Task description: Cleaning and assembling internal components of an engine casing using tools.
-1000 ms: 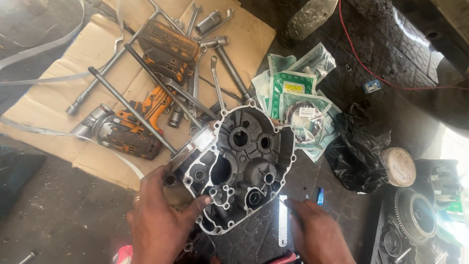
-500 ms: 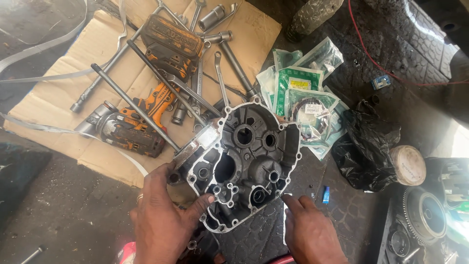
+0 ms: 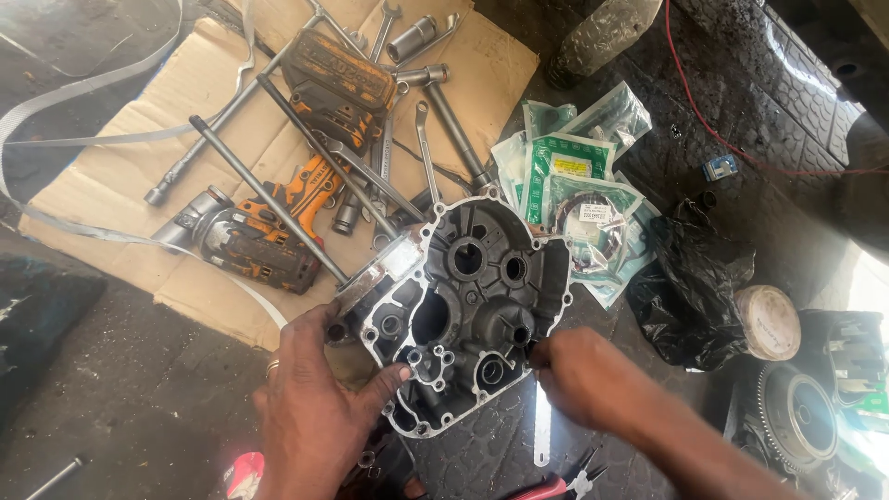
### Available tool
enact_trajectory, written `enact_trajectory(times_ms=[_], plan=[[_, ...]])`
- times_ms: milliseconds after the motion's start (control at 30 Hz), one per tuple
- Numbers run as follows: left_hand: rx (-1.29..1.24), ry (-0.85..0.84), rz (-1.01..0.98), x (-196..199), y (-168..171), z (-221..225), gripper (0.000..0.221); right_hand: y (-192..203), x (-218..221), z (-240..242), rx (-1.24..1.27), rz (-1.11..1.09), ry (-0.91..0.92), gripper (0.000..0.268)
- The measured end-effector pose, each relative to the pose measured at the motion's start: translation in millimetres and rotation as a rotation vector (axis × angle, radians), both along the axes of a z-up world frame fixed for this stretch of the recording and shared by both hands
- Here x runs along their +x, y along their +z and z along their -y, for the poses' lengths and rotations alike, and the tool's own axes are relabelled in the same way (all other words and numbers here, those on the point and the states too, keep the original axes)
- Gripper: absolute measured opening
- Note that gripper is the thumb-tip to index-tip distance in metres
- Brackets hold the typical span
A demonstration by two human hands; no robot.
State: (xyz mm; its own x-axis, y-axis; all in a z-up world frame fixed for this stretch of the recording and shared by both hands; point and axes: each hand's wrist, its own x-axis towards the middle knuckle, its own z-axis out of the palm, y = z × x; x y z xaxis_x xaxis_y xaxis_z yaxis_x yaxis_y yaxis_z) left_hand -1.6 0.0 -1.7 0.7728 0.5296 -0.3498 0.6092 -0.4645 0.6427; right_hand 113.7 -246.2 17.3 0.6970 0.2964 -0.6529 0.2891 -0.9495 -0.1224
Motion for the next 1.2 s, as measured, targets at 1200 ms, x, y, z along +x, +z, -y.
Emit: enact_trajectory(times_ms=[1200], plan=[[0.146,-0.074,0.071,-3.5,-30.8,-1.1,0.104,-0.6,-42.3,83.2,0.239,-0.072,-0.070,0.025]])
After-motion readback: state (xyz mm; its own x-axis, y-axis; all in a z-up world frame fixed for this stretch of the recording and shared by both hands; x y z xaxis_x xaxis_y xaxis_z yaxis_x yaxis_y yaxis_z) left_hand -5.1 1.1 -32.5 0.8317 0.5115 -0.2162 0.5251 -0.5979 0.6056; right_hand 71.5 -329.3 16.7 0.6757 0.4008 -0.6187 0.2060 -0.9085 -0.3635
